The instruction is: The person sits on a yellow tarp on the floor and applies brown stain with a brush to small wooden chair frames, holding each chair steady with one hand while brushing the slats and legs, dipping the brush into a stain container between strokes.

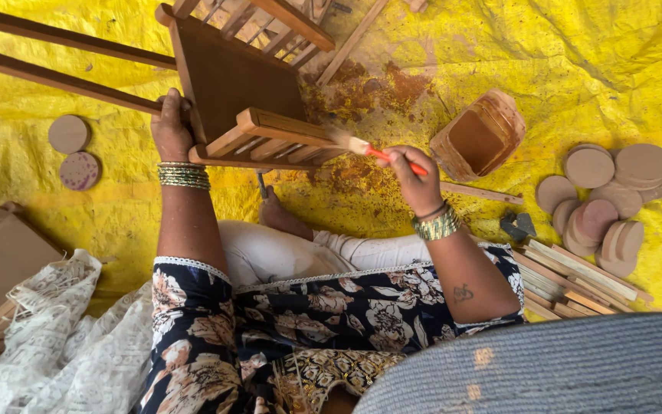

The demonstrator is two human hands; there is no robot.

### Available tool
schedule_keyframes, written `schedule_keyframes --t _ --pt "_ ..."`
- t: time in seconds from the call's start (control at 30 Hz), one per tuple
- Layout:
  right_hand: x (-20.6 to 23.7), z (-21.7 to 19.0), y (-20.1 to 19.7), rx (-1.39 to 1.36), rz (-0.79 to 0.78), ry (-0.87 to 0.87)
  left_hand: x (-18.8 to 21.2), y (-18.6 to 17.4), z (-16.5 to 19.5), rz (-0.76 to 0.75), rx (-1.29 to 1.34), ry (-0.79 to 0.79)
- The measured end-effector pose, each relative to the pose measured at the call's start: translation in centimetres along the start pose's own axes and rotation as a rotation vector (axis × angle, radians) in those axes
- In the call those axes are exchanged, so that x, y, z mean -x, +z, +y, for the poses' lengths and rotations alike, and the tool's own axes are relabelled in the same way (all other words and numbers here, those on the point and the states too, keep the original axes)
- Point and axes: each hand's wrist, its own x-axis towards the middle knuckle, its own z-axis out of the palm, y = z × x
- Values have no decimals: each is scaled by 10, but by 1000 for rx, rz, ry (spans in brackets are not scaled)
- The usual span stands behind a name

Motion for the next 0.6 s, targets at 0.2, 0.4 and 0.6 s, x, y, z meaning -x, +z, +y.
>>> schedule_keyframes --t 0.2,0.4,0.6 --pt "-10 -2 -8 654 134 8 2 2 4 -4 -4 13" --pt "16 -31 12 -229 -68 -133 -3 1 4 -10 57 14" --pt "-8 -38 5 595 79 18 1 0 5 -17 101 -4"
